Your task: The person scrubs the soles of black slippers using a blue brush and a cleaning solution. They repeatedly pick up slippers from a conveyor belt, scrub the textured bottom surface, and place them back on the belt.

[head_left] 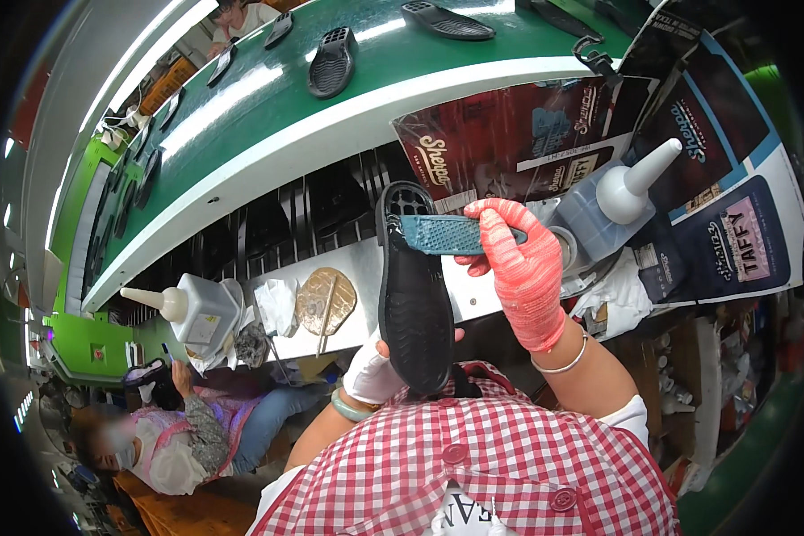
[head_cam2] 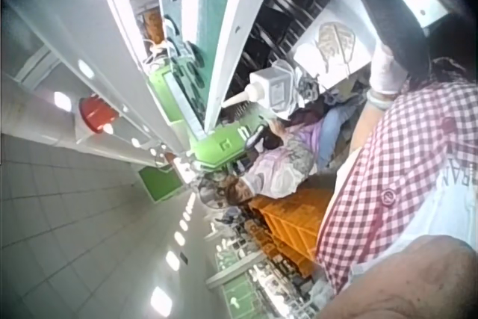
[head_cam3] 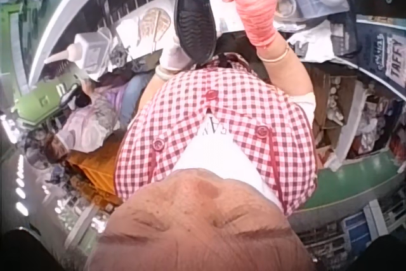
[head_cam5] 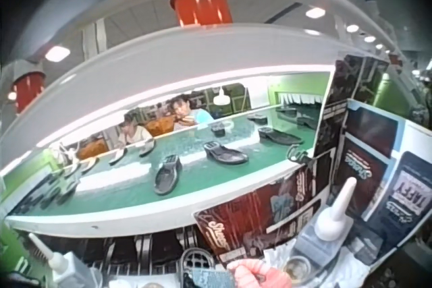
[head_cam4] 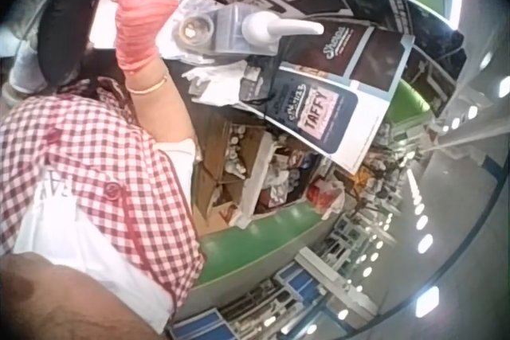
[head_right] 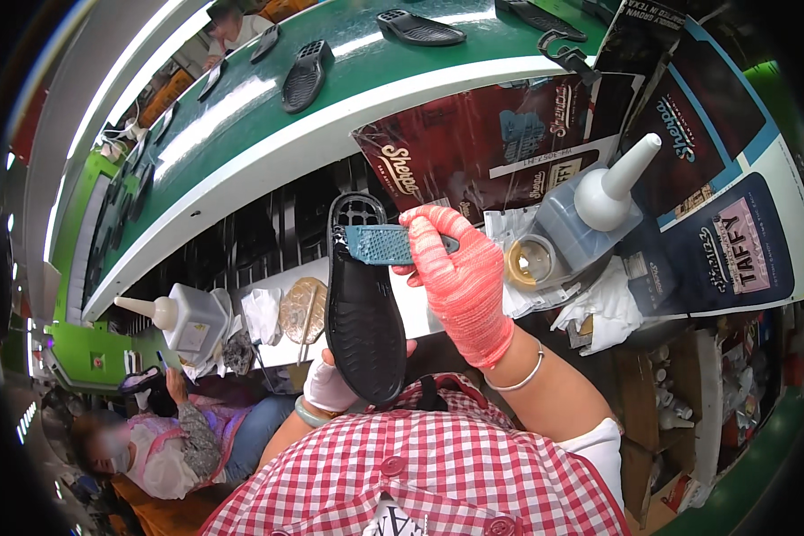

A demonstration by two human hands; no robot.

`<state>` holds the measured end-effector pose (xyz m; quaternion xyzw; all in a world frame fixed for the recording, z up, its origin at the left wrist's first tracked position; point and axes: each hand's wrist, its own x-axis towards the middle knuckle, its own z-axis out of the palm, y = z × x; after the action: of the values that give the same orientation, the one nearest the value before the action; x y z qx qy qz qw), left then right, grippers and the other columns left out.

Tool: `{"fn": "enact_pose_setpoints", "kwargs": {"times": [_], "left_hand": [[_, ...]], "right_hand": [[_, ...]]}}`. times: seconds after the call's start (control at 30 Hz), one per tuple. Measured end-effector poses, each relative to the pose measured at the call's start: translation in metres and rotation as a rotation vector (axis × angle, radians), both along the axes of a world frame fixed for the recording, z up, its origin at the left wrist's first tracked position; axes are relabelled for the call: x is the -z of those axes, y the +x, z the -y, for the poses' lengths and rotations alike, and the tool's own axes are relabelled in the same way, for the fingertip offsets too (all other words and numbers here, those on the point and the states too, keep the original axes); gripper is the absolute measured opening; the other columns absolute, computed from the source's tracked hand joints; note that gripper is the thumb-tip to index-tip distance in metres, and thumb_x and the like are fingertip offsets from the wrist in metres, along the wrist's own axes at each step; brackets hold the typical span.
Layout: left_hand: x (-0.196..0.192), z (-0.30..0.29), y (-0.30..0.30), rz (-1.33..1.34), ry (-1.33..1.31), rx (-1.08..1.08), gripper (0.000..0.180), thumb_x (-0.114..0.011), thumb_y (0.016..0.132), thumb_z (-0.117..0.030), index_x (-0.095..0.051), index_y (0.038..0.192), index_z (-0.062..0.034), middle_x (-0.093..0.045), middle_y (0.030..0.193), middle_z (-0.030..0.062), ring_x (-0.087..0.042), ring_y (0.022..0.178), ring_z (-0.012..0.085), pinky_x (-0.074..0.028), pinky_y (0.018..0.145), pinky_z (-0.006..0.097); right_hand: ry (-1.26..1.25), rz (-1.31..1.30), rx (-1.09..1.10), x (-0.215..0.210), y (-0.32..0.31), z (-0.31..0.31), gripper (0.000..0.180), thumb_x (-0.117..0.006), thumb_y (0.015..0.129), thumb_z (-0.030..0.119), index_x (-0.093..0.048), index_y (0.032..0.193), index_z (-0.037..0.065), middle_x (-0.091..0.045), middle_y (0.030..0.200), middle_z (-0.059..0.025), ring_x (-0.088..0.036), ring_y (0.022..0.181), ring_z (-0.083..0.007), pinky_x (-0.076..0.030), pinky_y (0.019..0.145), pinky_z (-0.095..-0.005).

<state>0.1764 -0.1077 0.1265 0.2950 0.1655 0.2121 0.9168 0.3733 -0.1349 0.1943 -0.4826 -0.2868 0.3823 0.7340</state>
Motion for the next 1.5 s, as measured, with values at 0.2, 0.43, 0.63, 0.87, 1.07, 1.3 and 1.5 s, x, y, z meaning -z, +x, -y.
{"fn": "enact_pose_setpoints", "kwargs": {"times": [0.2, 0.43, 0.63, 0.87, 1.07, 1.3, 1.5], "left_hand": [[0.003, -0.005, 0.004, 0.104, 0.031, -0.042, 0.089, -0.067, 0.074, -0.054, -0.030, 0.138, -0.0035, -0.044, 0.132, 0.0159, -0.047, 0.120, 0.0317, -0.036, 0.103, 0.042], [0.011, -0.005, 0.003, 0.114, -0.045, -0.127, 0.075, -0.057, 0.084, -0.052, -0.033, 0.137, -0.0042, -0.043, 0.134, 0.0145, -0.044, 0.122, 0.0263, -0.033, 0.106, 0.041], [0.016, -0.010, 0.007, 0.122, -0.092, -0.130, 0.072, -0.048, 0.087, -0.056, -0.035, 0.135, -0.0041, -0.045, 0.132, 0.0141, -0.045, 0.120, 0.0257, -0.034, 0.105, 0.041], [0.017, -0.011, 0.008, 0.053, -0.204, -0.202, 0.071, -0.034, 0.090, -0.062, -0.039, 0.133, -0.0061, -0.047, 0.128, 0.0135, -0.048, 0.116, 0.0252, -0.037, 0.101, 0.041], [0.020, -0.009, 0.004, 0.002, -0.224, -0.203, 0.071, -0.029, 0.091, -0.062, -0.038, 0.135, -0.0071, -0.047, 0.130, 0.0137, -0.048, 0.118, 0.0255, -0.038, 0.101, 0.041], [0.029, -0.008, 0.000, 0.124, -0.438, -0.137, 0.065, -0.030, 0.092, -0.058, -0.041, 0.132, -0.0077, -0.049, 0.128, 0.0150, -0.049, 0.116, 0.0295, -0.038, 0.100, 0.046], [0.036, -0.013, -0.012, 0.168, -0.531, 0.027, 0.054, -0.030, 0.095, -0.051, -0.050, 0.120, -0.0070, -0.060, 0.110, 0.0169, -0.059, 0.099, 0.0301, -0.048, 0.086, 0.044]], "right_hand": [[-0.120, 0.035, -0.128, 0.004, -0.016, 0.025, 0.020, -0.052, 0.093, 0.017, -0.061, 0.098, -0.001, -0.063, 0.081, -0.0064, -0.062, 0.062, -0.0104, -0.047, 0.051, -0.0201], [-0.159, -0.056, -0.219, 0.012, -0.023, 0.034, 0.019, -0.054, 0.092, 0.015, -0.062, 0.099, -0.001, -0.063, 0.079, -0.0061, -0.061, 0.063, -0.0101, -0.049, 0.051, -0.0211], [-0.234, -0.011, -0.233, 0.013, -0.026, 0.040, 0.019, -0.053, 0.092, 0.016, -0.062, 0.099, 0.001, -0.062, 0.077, -0.0047, -0.061, 0.064, -0.0093, -0.047, 0.053, -0.0202], [-0.324, 0.006, -0.331, 0.008, -0.030, 0.048, 0.019, -0.053, 0.092, 0.015, -0.063, 0.097, 0.000, -0.062, 0.077, -0.0040, -0.062, 0.067, -0.0097, -0.050, 0.055, -0.0216], [-0.308, 0.054, -0.464, 0.008, -0.028, 0.052, 0.019, -0.053, 0.091, 0.013, -0.062, 0.099, -0.001, -0.063, 0.085, -0.0071, -0.062, 0.073, -0.0095, -0.053, 0.062, -0.0228], [-0.221, 0.309, -0.687, 0.006, -0.017, 0.038, 0.024, -0.052, 0.092, 0.018, -0.061, 0.103, -0.001, -0.063, 0.080, -0.0072, -0.061, 0.064, -0.0114, -0.050, 0.055, -0.0222], [-0.508, 0.192, -0.921, -0.015, -0.017, 0.009, 0.029, -0.051, 0.091, 0.025, -0.059, 0.105, 0.001, -0.063, 0.074, -0.0063, -0.059, 0.057, -0.0080, -0.043, 0.047, -0.0198]]}}
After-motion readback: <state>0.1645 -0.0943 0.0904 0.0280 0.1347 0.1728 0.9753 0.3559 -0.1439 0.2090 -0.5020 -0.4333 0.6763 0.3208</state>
